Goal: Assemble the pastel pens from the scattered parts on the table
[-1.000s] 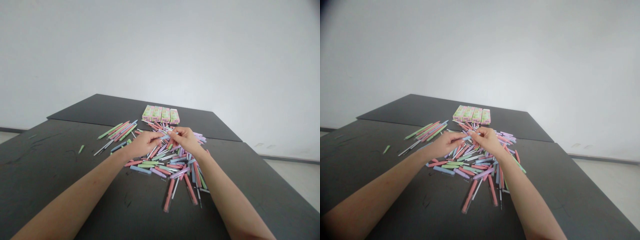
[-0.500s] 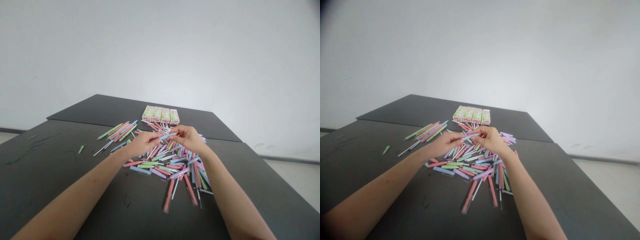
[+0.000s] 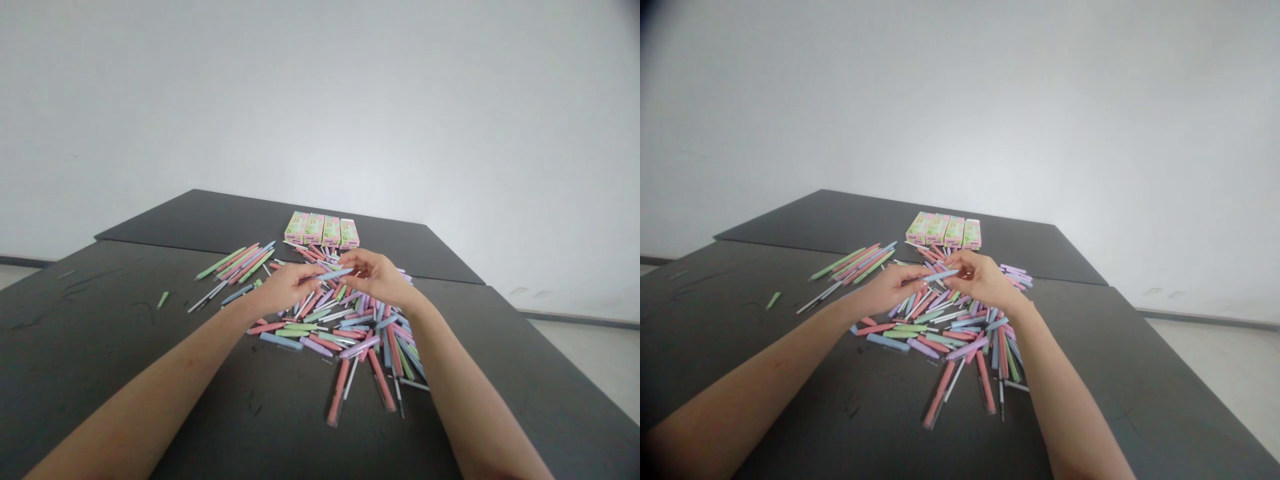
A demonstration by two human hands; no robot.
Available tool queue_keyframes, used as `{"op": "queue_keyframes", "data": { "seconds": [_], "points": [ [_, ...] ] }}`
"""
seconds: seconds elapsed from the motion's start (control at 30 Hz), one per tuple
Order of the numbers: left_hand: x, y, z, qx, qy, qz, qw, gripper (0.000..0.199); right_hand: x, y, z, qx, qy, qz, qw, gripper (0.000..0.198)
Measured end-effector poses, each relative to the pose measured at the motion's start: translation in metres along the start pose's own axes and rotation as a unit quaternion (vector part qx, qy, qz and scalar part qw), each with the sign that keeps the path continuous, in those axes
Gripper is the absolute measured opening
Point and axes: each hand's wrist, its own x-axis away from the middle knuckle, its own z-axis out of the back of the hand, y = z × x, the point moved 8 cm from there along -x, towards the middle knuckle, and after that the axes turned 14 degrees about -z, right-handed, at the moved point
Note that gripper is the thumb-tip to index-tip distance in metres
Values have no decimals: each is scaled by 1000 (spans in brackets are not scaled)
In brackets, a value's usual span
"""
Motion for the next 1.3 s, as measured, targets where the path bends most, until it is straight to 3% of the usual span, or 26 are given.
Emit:
{"op": "queue_keyframes", "data": {
  "seconds": [0.13, 0.37, 0.57, 0.7, 0.87, 0.97, 1.07, 1.3],
  "points": [
    [0, 1, 1, 3, 7, -2, 1000, 32, 0, 1, 3, 31, 25, -9, 999, 18],
    [0, 1, 0, 10, 15, -5, 1000, 32, -3, 1, -3, 94, 50, -29, 994, 52],
    [1, -1, 0, 4, 12, -12, 1000, 29, 0, 1, 0, 18, 2, -17, 1000, 29],
    [1, -3, 0, -1, 9, -4, 1000, 29, 0, 1, 2, 40, 22, -6, 999, 19],
    [1, -3, 1, -30, 16, -10, 999, 27, -3, 6, -2, 58, 49, -28, 997, 25],
    [1, -4, 2, 0, 26, -11, 1000, 29, -2, 1, -6, -11, 26, -12, 1000, 25],
    [0, -4, 1, 17, 24, -18, 999, 30, 1, -6, -7, 0, 32, 17, 999, 24],
    [1, -2, 6, -98, 38, -26, 994, 30, -3, 8, -10, 14, 44, -40, 998, 27]
  ]
}}
